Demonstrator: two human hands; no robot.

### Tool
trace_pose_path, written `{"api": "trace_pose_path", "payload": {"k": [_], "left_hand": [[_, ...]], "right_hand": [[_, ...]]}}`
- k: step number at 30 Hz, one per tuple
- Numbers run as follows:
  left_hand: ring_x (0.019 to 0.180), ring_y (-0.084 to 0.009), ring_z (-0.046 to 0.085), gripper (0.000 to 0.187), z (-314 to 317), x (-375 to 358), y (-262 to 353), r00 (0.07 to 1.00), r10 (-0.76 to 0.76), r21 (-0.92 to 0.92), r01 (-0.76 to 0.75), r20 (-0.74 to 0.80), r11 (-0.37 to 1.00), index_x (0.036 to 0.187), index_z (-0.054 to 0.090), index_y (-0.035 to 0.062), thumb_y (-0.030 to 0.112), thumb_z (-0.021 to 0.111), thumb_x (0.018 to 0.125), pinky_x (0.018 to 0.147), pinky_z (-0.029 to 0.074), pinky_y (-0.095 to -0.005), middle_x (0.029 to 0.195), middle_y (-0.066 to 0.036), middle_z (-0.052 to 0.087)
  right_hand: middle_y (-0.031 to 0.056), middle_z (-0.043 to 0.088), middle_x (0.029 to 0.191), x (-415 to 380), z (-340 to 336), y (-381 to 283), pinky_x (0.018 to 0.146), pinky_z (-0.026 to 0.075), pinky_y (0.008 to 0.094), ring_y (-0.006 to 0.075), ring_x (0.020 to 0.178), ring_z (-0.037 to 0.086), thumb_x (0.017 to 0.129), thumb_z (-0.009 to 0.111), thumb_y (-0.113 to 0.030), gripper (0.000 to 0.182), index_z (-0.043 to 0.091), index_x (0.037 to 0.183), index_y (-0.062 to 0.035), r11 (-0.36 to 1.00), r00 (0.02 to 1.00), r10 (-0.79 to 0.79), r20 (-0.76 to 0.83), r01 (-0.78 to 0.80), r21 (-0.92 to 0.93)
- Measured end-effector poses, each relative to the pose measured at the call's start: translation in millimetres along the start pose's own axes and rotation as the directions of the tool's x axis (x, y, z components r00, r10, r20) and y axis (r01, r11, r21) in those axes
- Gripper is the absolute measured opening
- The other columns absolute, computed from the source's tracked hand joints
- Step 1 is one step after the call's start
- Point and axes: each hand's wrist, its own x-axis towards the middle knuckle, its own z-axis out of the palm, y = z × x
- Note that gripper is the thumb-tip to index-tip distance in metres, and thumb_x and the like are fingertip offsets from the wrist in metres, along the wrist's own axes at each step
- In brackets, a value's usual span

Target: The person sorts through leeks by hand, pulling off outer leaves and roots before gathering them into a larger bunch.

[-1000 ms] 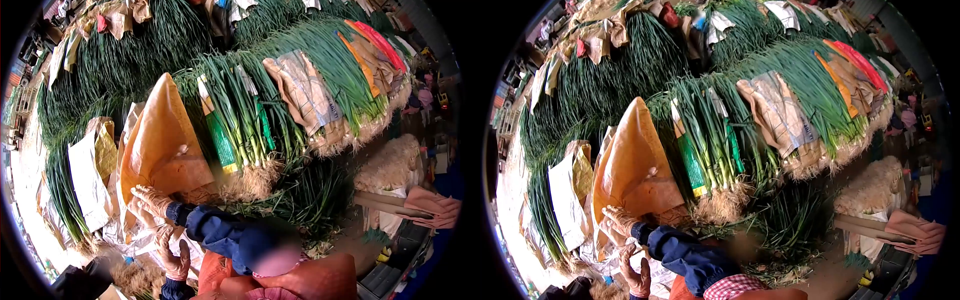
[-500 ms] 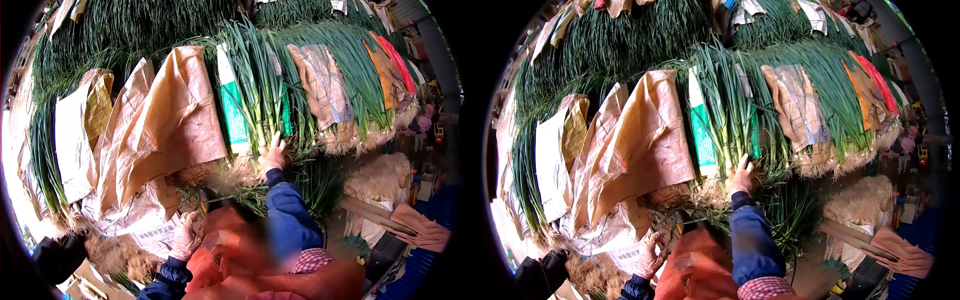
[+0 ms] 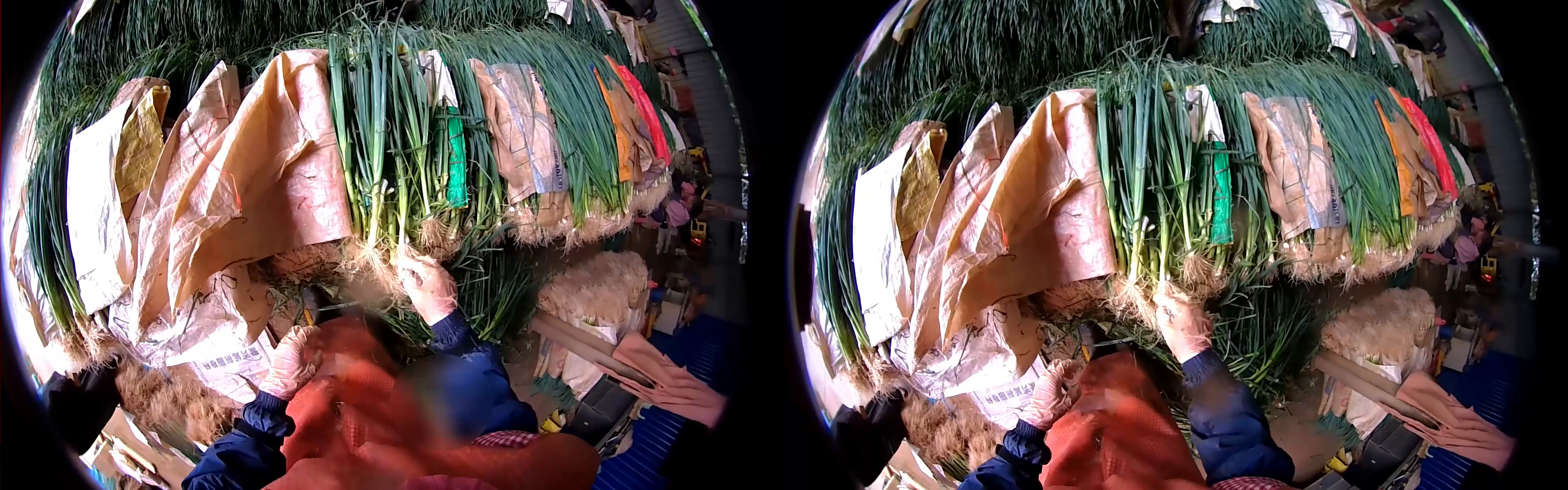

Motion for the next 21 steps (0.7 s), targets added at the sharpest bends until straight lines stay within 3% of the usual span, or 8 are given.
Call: {"api": "trace_pose_path", "payload": {"k": [2, 8, 12, 14, 16, 18, 20, 21], "left_hand": [[0.088, -0.0338, 0.053, 0.039, -4.6, -3.2, 0.2, 0.994, -0.052, 0.023, 0.05, 0.094, 0.999, 0.106, 0.051, 0.0012, 0.009, 0.061, 0.07, 0.077, 0.044, -0.0383, 0.093, -0.017, 0.054], [0.092, -0.0348, 0.053, 0.041, -3.4, -1.0, -6.5, 0.998, -0.004, 0.097, -0.002, 0.066, 0.995, 0.108, 0.051, 0.0001, 0.012, 0.062, 0.071, 0.08, 0.043, -0.039, 0.098, -0.018, 0.054], [0.087, -0.0279, 0.053, 0.035, -4.8, 1.8, -5.6, 0.996, -0.055, -0.103, 0.061, 0.065, 0.993, 0.107, 0.051, 0.0014, 0.006, 0.059, 0.073, 0.075, 0.044, -0.0346, 0.093, -0.014, 0.053], [0.089, -0.0268, 0.053, 0.035, 3.5, 3.4, -11.2, 1.0, -0.006, -0.12, 0.007, 0.009, 0.993, 0.109, 0.05, 0.0022, 0.008, 0.058, 0.076, 0.079, 0.043, -0.0338, 0.096, -0.015, 0.052], [0.09, -0.0273, 0.052, 0.035, 16.3, 1.2, -18.0, 0.999, 0.027, -0.138, -0.03, -0.027, 0.99, 0.11, 0.05, 0.0026, 0.011, 0.058, 0.077, 0.08, 0.043, -0.0342, 0.096, -0.015, 0.052], [0.092, -0.0277, 0.05, 0.033, 5.9, 1.0, 3.7, 0.995, -0.026, -0.072, 0.033, 0.1, 0.997, 0.108, 0.05, 0.0032, 0.011, 0.06, 0.077, 0.082, 0.041, -0.0345, 0.098, -0.014, 0.05], [0.086, -0.0285, 0.05, 0.037, 6.6, -0.9, 2.9, 0.985, 0.095, -0.137, -0.116, -0.146, 0.984, 0.105, 0.05, 0.0005, 0.009, 0.062, 0.072, 0.08, 0.041, -0.0334, 0.091, -0.013, 0.05], [0.098, -0.0237, 0.046, 0.027, 0.2, 3.5, 5.0, 0.994, 0.046, -0.2, -0.064, -0.096, 0.978, 0.101, 0.047, 0.0032, 0.009, 0.059, 0.078, 0.087, 0.037, -0.032, 0.102, -0.012, 0.046]], "right_hand": [[0.012, 0.063, 0.089, 27.6, 8.4, -8.0, 0.073, 0.047, 0.0304, 0.0219, 0.083, 0.06, 0.076, 0.059, -0.017, 0.017, 0.064, 0.086, -0.0035, 0.996, 0.998, 0.057, 0.016, -0.058, 0.074], [0.0087, 0.057, 0.073, 143.7, 102.2, 0.0, 0.059, 0.046, 0.04, 0.0225, 0.067, 0.059, 0.077, 0.055, -0.028, 0.029, 0.058, 0.083, -0.0005, 0.679, 0.978, 0.203, -0.059, -0.183, -0.711], [0.0081, 0.059, 0.07, 107.7, 72.6, -18.1, 0.06, 0.045, 0.0404, 0.0246, 0.063, 0.059, 0.074, 0.05, -0.028, 0.02, 0.057, 0.078, -0.0096, 0.93, 0.93, 0.366, -0.044, -0.367, -0.013], [0.0106, 0.062, 0.09, 105.6, 73.6, -48.8, 0.076, 0.047, 0.0364, 0.0219, 0.082, 0.059, 0.074, 0.056, -0.032, 0.026, 0.058, 0.086, -0.0094, 0.827, 0.837, 0.524, 0.158, -0.456, -0.329], [0.0131, 0.06, 0.099, 117.1, 123.4, -30.0, 0.079, 0.046, 0.0378, 0.0251, 0.092, 0.058, 0.074, 0.057, -0.035, 0.032, 0.059, 0.092, -0.0083, 0.747, 0.907, 0.418, 0.05, -0.312, -0.587], [0.0168, 0.059, 0.1, 138.9, 139.5, -7.3, 0.079, 0.045, 0.0405, 0.0323, 0.092, 0.057, 0.075, 0.057, -0.035, 0.038, 0.056, 0.102, -0.0077, 0.834, 0.908, 0.383, 0.17, -0.261, -0.487], [0.0186, 0.06, 0.094, 107.9, 107.4, -48.0, 0.081, 0.045, 0.0402, 0.0292, 0.091, 0.058, 0.078, 0.055, -0.029, 0.034, 0.056, 0.099, -0.0025, 0.95, 0.946, 0.306, 0.11, -0.294, -0.107], [0.0143, 0.061, 0.076, 85.8, 129.9, -4.2, 0.067, 0.049, 0.0348, 0.0228, 0.071, 0.06, 0.08, 0.052, -0.023, 0.028, 0.056, 0.093, 0.0023, 0.998, 0.986, 0.037, -0.165, -0.027, 0.065]]}}
